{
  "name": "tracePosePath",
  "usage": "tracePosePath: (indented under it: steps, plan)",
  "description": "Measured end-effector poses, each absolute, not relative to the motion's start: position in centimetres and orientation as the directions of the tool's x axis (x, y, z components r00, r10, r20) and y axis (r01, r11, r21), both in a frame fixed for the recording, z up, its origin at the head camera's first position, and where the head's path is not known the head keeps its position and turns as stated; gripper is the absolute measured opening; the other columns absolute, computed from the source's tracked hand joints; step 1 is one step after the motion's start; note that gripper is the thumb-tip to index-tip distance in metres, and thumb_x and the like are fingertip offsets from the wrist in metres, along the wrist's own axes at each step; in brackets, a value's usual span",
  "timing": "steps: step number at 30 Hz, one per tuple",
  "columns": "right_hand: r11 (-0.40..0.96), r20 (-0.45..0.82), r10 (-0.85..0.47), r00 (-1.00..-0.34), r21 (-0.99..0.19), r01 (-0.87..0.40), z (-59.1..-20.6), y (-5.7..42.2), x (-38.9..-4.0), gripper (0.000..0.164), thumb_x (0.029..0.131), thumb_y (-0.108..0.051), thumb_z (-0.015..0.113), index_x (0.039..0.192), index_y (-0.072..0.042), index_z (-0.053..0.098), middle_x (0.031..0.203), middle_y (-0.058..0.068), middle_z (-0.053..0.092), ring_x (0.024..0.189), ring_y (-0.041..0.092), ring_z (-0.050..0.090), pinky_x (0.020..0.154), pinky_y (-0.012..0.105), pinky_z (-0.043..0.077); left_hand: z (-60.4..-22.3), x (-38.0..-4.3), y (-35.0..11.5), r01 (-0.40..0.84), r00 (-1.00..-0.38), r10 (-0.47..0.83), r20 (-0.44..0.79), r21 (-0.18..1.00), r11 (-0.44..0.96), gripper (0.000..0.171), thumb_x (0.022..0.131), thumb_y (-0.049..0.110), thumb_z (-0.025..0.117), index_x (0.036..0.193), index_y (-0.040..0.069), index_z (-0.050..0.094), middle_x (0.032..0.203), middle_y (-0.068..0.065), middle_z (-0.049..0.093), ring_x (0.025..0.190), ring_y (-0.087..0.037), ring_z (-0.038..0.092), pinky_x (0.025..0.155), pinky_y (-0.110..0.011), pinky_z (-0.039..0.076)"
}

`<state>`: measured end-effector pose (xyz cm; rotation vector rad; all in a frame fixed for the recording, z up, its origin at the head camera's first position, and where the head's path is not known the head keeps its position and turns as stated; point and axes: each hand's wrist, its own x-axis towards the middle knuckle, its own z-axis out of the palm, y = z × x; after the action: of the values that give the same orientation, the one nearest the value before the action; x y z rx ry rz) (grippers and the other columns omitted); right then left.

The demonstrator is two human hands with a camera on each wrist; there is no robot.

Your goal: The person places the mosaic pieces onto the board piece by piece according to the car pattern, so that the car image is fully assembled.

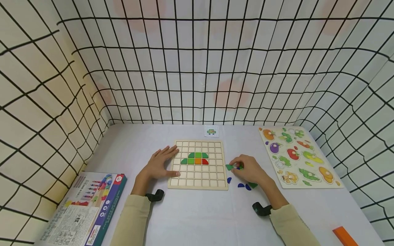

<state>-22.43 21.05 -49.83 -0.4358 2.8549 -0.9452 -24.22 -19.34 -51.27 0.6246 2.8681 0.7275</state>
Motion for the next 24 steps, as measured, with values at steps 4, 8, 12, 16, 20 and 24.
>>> tracePosePath:
  steps: [4,8,12,16,20,24]
  plan:
    - [0.768,-0.014,-0.312,-0.950,-0.592,-0.244,-49.88,20.91,-22.51,0.025,0.088,-0.018,0.080,0.113,-0.015,0.078,0.085,-0.001,0.057,0.083,0.018,0.051,0.073,0.032,0.042,-51.30,-24.24,-19.38,0.363,-0.909,0.416,-0.005,0.480,0.799,0.104,0.077,0.060,0.079,0.162,0.019,0.036,0.171,0.001,0.026,0.161,-0.031,0.017,0.129,-0.060,0.011]
    - [0.766,-0.006,-0.322,-0.947,-0.590,-0.257,-49.90,20.77,-22.62,0.023,0.088,-0.020,0.081,0.110,-0.015,0.079,0.084,-0.002,0.057,0.082,0.017,0.051,0.072,0.032,0.042,-51.27,-24.20,-19.39,0.361,-0.910,0.414,-0.004,0.483,0.797,0.104,0.076,0.060,0.079,0.162,0.019,0.036,0.171,0.001,0.026,0.161,-0.031,0.017,0.129,-0.059,0.012]
    - [0.765,0.003,-0.309,-0.951,-0.593,-0.251,-49.77,20.77,-22.69,0.020,0.088,-0.022,0.081,0.106,-0.014,0.079,0.083,-0.002,0.057,0.081,0.017,0.050,0.071,0.031,0.042,-51.25,-24.16,-19.36,0.359,-0.910,0.414,-0.007,0.482,0.799,0.104,0.077,0.059,0.079,0.162,0.020,0.035,0.171,0.002,0.026,0.161,-0.031,0.017,0.129,-0.059,0.012]
    - [0.757,0.019,-0.285,-0.958,-0.609,-0.237,-49.62,20.84,-22.84,0.020,0.087,-0.023,0.082,0.105,-0.014,0.078,0.083,-0.001,0.058,0.080,0.018,0.050,0.070,0.031,0.042,-51.21,-24.17,-19.27,0.359,-0.910,0.414,-0.011,0.476,0.803,0.104,0.077,0.059,0.079,0.162,0.021,0.034,0.172,0.003,0.025,0.161,-0.030,0.017,0.129,-0.059,0.012]
    - [0.747,0.036,-0.260,-0.965,-0.626,-0.225,-49.53,20.76,-23.06,0.021,0.087,-0.025,0.082,0.106,-0.016,0.078,0.083,0.000,0.058,0.078,0.018,0.050,0.068,0.031,0.041,-51.11,-24.10,-19.24,0.364,-0.909,0.417,-0.004,0.482,0.797,0.103,0.077,0.058,0.079,0.162,0.020,0.035,0.171,0.002,0.026,0.161,-0.031,0.018,0.128,-0.060,0.012]
    - [0.746,0.052,-0.244,-0.968,-0.628,-0.221,-49.49,20.27,-23.18,0.022,0.087,-0.028,0.082,0.106,-0.017,0.078,0.083,-0.001,0.058,0.078,0.018,0.051,0.066,0.029,0.042,-51.05,-24.05,-19.17,0.360,-0.909,0.416,-0.004,0.491,0.793,0.102,0.077,0.058,0.079,0.162,0.020,0.036,0.171,0.002,0.026,0.161,-0.031,0.017,0.129,-0.060,0.012]
